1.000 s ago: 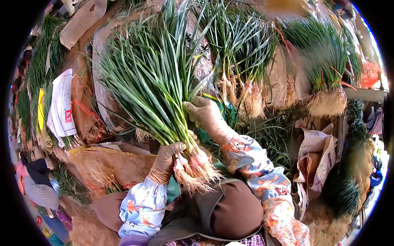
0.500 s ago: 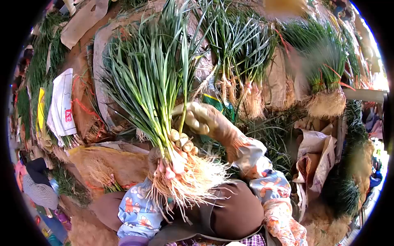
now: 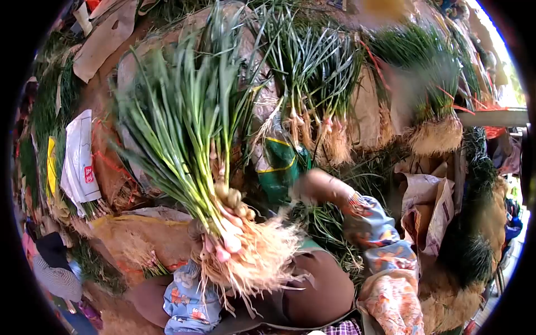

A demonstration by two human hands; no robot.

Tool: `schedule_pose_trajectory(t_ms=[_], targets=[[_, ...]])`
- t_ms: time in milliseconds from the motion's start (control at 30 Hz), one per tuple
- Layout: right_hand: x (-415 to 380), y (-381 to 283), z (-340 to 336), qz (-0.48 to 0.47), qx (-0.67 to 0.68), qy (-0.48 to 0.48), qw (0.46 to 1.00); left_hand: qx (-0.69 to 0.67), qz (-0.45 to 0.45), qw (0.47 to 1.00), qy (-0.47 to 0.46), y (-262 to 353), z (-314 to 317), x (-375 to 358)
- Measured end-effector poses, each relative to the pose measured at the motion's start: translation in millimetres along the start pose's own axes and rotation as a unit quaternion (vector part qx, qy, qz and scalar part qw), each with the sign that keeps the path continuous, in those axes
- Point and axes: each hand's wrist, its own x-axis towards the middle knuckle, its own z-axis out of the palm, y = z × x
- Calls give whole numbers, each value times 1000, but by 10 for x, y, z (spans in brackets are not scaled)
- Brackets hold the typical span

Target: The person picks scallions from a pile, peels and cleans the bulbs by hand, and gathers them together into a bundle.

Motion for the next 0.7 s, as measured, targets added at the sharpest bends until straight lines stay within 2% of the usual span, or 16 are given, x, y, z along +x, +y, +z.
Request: schedule_pose_trajectory(t_ms=[33,100,133,167,233,267,333,367,400,467,500,533,567,633,667,700], targets=[[25,-5,1,-41,159,-90,982,0,1,1000,-3,-1,-6,16],[-4,197,-17,64,231,-80,967,-5,2,1000,-6,-22,-1,34],[65,440,-437,118,74,-12,990,-5,3,1000,-7,-32,-1,57],[315,791,-319,260,141,133,946,-2,3,1000,-12,-39,-10,86],[679,1181,-472,462,304,233,800,-3,5,1000,-24,-67,9,129],[769,1203,-735,524,399,186,729,-5,11,999,-30,-86,10,150],[942,1246,-679,497,364,313,723,-8,26,999,-36,-122,-22,185],[971,1334,-619,452,462,313,696,-1,33,999,-34,-129,-22,206],[844,1159,-803,455,553,354,602,8,41,999,-20,-143,-34,215],[546,793,-853,333,685,376,527,127,-16,985,112,-86,208,219],[443,495,-883,331,681,370,539,177,-55,968,172,-56,328,224],[383,180,-886,330,675,365,550,233,-104,942,216,-42,98,96],[355,-113,-815,299,539,399,679,249,-131,938,200,-43,108,139],[362,-557,-748,233,366,412,801,281,-131,926,217,-113,132,144],[371,-677,-749,215,350,406,817,207,-177,920,283,-68,74,78],[326,-689,-887,203,363,412,811,295,-168,903,264,-30,12,50]])
